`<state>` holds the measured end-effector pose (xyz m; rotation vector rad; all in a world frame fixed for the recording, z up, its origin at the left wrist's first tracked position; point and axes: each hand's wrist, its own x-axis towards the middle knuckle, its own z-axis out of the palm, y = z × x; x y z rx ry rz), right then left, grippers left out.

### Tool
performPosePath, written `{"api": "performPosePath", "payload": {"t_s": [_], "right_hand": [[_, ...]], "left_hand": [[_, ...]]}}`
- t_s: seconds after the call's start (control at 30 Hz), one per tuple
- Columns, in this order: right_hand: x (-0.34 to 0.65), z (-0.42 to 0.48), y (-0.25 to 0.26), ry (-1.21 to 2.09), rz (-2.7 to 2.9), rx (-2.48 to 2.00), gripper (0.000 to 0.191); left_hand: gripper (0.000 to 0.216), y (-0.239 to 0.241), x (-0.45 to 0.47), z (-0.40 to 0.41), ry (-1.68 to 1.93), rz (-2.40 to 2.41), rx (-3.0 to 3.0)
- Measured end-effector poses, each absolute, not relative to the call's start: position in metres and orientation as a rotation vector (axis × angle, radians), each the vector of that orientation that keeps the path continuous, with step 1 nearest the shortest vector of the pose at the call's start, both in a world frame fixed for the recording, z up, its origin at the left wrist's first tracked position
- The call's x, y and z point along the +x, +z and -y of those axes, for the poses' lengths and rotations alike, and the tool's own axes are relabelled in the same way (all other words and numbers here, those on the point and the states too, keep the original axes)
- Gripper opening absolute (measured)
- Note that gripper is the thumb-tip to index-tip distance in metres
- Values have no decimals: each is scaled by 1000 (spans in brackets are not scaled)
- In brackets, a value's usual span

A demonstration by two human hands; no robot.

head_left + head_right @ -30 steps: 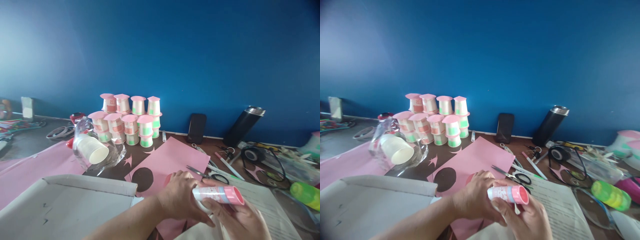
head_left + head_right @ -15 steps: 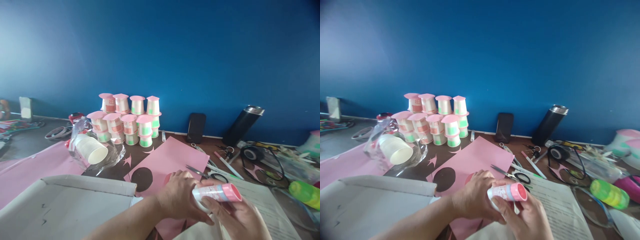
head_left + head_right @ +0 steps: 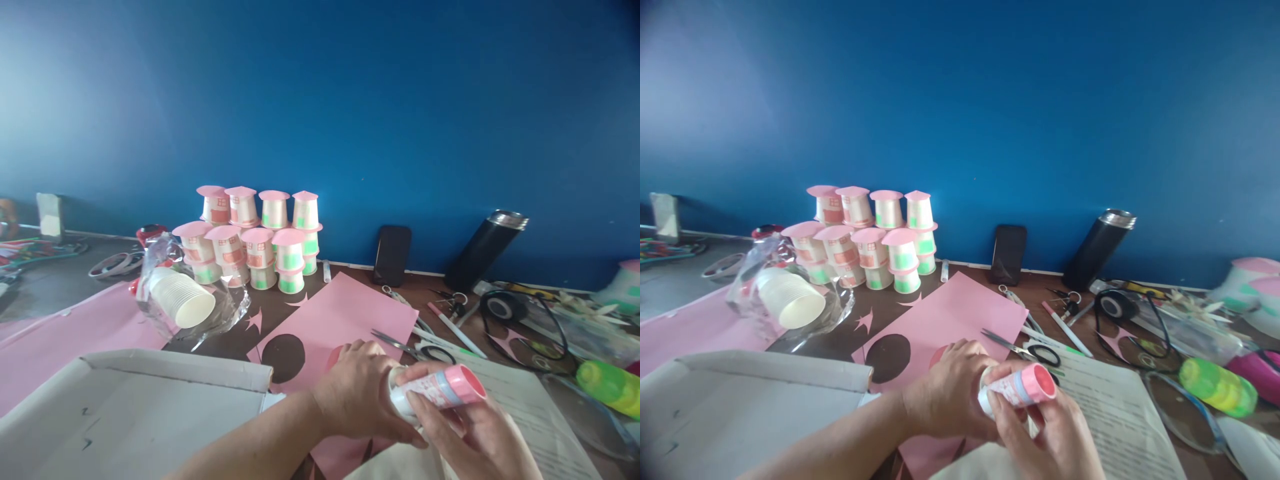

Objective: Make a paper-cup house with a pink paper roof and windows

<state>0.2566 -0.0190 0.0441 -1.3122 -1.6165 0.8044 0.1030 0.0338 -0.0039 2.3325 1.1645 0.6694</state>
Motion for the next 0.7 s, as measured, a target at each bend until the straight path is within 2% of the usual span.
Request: {"api": "performPosePath", "payload": {"t_s": [0.2, 0.47, 0.57, 0.7], "right_hand": [[263, 16, 40, 816, 1803, -1303, 30], [267, 14, 33, 331, 2047, -1246, 25], [267, 15, 33, 319, 2039, -1249, 25], [268, 16, 30, 475, 1988, -1281, 26]], "left_hand": [[55, -2, 102, -33, 659, -1150, 2335], [45, 6, 102, -30, 622, -1168, 2392], [51, 5, 103, -30, 642, -1182, 2371], [62, 2, 105, -30, 678, -1171, 2340]]}}
